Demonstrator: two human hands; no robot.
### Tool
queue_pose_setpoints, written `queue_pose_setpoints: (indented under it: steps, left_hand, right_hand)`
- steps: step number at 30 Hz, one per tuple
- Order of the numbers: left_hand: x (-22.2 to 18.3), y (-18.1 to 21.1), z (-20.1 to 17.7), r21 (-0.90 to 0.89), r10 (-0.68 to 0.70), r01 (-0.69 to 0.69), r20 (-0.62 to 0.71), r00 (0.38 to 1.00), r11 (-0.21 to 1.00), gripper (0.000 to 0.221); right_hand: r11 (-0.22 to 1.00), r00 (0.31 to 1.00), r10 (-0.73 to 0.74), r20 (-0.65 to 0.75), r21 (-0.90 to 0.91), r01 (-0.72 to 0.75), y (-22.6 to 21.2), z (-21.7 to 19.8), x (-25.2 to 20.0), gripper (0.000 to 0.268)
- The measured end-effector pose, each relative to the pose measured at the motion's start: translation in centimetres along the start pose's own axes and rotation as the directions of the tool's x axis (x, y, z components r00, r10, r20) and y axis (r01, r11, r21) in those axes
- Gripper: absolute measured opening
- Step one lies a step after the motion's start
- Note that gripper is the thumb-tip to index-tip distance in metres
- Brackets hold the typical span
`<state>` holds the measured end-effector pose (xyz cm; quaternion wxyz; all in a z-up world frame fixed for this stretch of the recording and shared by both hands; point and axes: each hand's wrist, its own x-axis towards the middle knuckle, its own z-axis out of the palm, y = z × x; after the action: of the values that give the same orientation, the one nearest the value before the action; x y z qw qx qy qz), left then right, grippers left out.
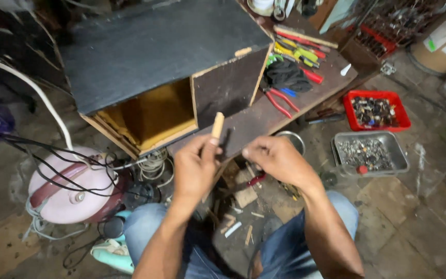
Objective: Cutting and shaving small wooden strips with a knife to fit them into a wooden box
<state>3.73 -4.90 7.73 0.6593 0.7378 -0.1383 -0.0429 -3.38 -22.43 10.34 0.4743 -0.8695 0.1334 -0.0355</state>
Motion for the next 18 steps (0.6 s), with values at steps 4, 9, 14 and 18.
queue_pose_setpoints:
  steps: [4,9,14,18]
  left_hand:
    - [0.6,-1.6,-1.3,0.015,-0.098,0.097,0.058,0.993,0.995,0.020]
    - [0.4,-1.3,-1.8,0.118,-0.100,0.083,0.148,0.984,0.990,0.019]
    - [0.2,-1.9,-1.8,0.248,-0.218,0.181,0.130,0.967,0.952,0.015]
    - [0.9,-4.5,-1.8,0.266,-0.257,0.218,0.123,0.959,0.939,0.017]
  right_hand:
    - [0.923,0.958,0.124,0.258,-0.383,-0.016,12.8,4.6,0.9,0.019]
    - [0.611,0.801,0.598,-0.015,-0.638,-0.468,36.7,19.9,4.6,0.023]
    - [0.591,0.915,0.400,0.047,-0.776,-0.218,37.5,20.9,2.3,0.043]
    - [0.416,0.944,0.318,0.087,-0.908,-0.056,39.4,19.9,2.8,0.033]
